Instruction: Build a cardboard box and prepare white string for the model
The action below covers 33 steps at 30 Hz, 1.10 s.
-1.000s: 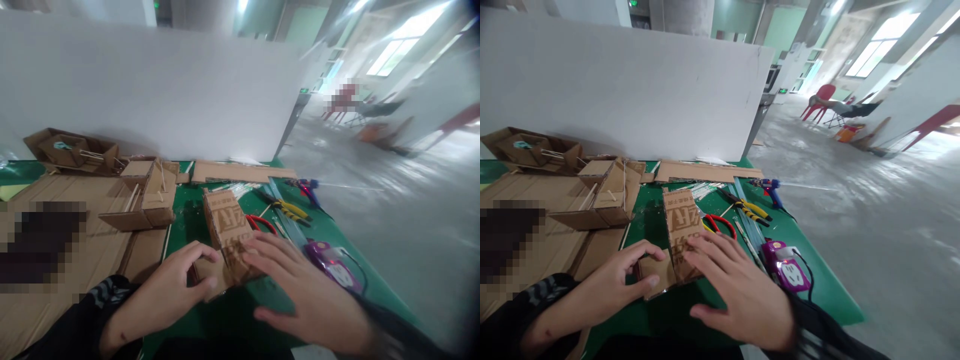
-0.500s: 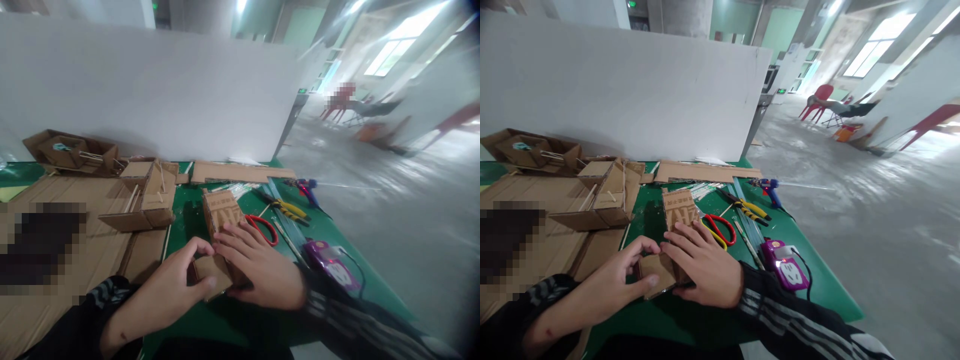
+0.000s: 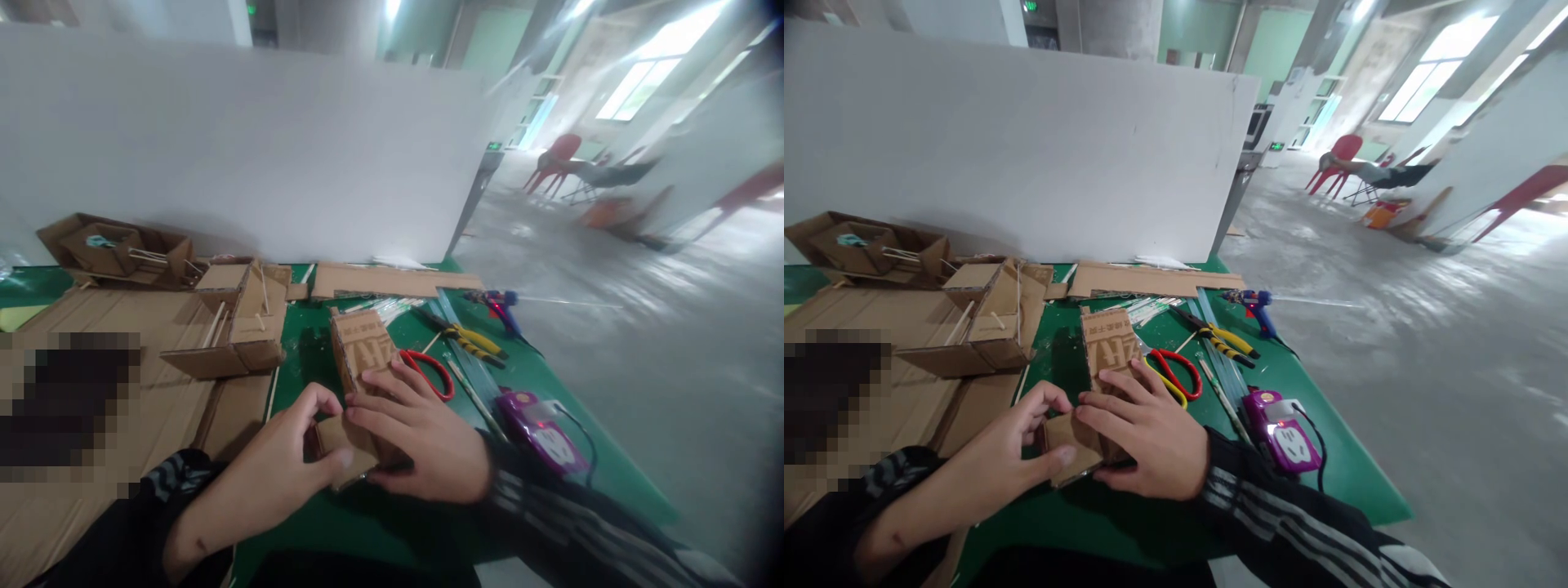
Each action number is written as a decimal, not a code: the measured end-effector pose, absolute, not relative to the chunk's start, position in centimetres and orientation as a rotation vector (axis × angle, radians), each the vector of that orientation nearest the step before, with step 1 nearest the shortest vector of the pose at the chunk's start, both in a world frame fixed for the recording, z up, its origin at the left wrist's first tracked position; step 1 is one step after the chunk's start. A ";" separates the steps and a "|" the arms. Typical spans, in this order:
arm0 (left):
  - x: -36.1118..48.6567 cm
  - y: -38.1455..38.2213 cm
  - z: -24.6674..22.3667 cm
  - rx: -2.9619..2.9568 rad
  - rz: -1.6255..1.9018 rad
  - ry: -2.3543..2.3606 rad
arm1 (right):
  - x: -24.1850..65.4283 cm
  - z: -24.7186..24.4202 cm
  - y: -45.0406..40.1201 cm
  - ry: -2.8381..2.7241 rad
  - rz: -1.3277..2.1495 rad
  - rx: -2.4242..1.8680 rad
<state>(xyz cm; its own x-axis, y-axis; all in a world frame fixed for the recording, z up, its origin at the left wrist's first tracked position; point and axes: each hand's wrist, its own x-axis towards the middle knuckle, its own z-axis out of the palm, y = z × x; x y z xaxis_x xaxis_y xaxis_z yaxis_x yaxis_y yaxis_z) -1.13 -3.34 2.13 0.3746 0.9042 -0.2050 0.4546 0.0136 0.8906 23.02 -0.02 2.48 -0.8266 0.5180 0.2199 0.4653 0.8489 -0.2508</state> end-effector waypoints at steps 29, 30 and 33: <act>0.1 -5.0 4.6 1.995 0.454 1.434 | 22.3 4.0 -0.7 -2.493 0.557 -0.755; 0.1 -5.1 4.6 2.025 0.459 1.435 | 22.3 4.0 -0.8 -2.482 0.551 -0.748; 0.1 -5.5 4.4 2.140 0.510 1.425 | 22.3 4.0 -0.9 -2.449 0.532 -0.713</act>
<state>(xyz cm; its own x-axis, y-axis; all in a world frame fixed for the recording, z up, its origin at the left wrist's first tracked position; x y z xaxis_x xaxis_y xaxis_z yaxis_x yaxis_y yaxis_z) 0.09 -5.47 4.36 0.3769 0.9259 0.0264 0.7323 -0.3153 0.6036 22.26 -0.86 4.01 -0.7202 0.5827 0.3765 0.3740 0.7832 -0.4967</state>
